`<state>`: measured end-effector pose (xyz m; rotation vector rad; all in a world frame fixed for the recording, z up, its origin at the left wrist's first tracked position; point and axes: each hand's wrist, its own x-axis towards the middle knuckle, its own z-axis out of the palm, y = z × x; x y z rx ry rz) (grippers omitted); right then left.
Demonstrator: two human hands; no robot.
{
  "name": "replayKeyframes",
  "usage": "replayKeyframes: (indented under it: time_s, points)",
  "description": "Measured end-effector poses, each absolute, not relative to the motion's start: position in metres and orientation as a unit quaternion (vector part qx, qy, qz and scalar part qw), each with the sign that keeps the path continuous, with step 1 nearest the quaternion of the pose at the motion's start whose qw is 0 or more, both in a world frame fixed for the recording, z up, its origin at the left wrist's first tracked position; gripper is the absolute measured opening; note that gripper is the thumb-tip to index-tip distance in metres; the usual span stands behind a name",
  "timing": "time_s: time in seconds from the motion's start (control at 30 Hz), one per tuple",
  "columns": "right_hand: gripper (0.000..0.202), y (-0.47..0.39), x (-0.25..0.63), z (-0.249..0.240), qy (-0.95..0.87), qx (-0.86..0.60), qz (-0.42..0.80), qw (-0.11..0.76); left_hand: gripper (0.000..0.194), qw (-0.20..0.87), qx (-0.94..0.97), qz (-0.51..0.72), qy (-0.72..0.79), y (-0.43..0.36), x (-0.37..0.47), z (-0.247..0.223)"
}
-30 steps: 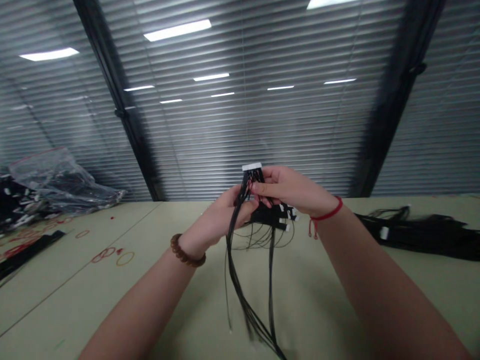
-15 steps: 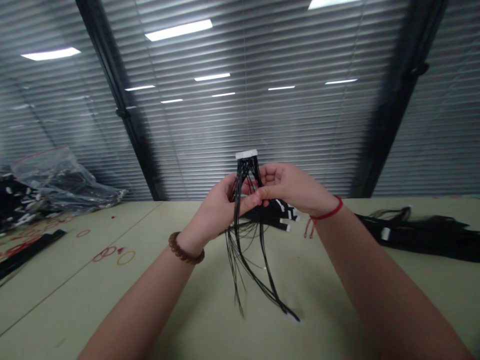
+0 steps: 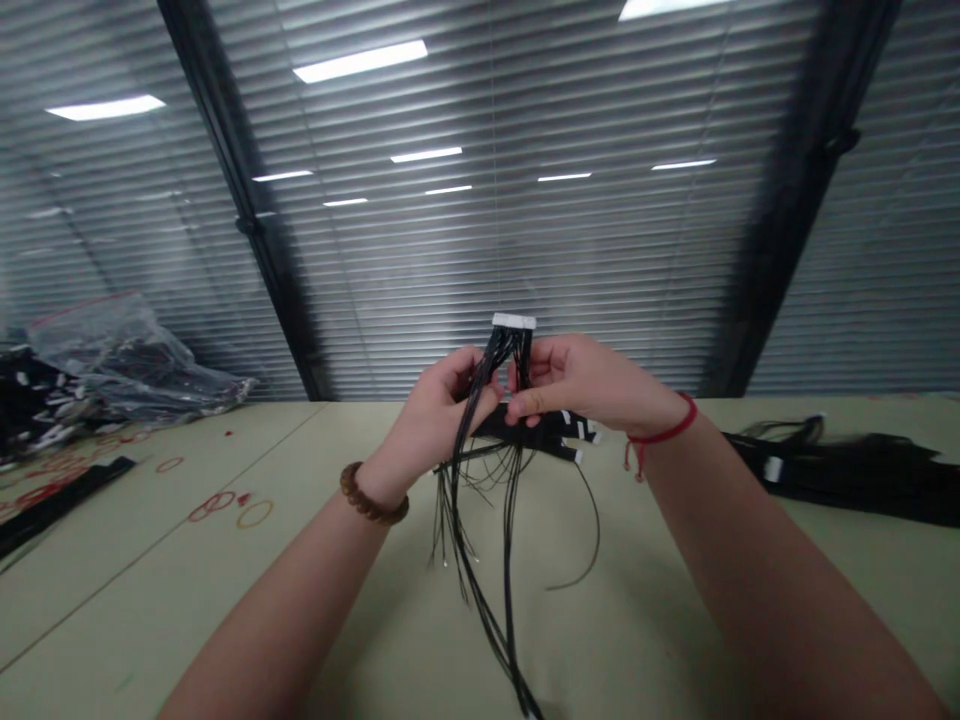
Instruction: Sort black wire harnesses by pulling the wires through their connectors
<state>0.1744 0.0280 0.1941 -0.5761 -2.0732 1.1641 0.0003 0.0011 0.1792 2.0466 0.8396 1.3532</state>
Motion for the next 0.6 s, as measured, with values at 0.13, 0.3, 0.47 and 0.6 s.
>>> replayKeyframes:
  time_s: [0.13,0.3,0.47,0.6]
  points:
    - [0.031,0.0317,0.1737,0.1930,-0.797,-0.238,0.399,0.386,0.017,0.278,0.765,0.483,0.324,-0.0003,-0.0005,0.1792]
    - [0.036,0.0302,0.1693,0.1926,-0.797,-0.258,0.365,0.406,0.029,0.272,0.766,0.445,0.375,-0.0018,0.0016,0.1762]
    - [0.036,0.0292,0.1708,0.1938,-0.797,-0.265,0.358,0.408,0.020,0.302,0.758,0.444,0.371,-0.0051,0.0010,0.1790]
    - [0.036,0.0288,0.1754,0.1959,-0.797,-0.260,0.370,0.400,0.009,0.349,0.735,0.469,0.343,-0.0086,0.0000,0.1824]
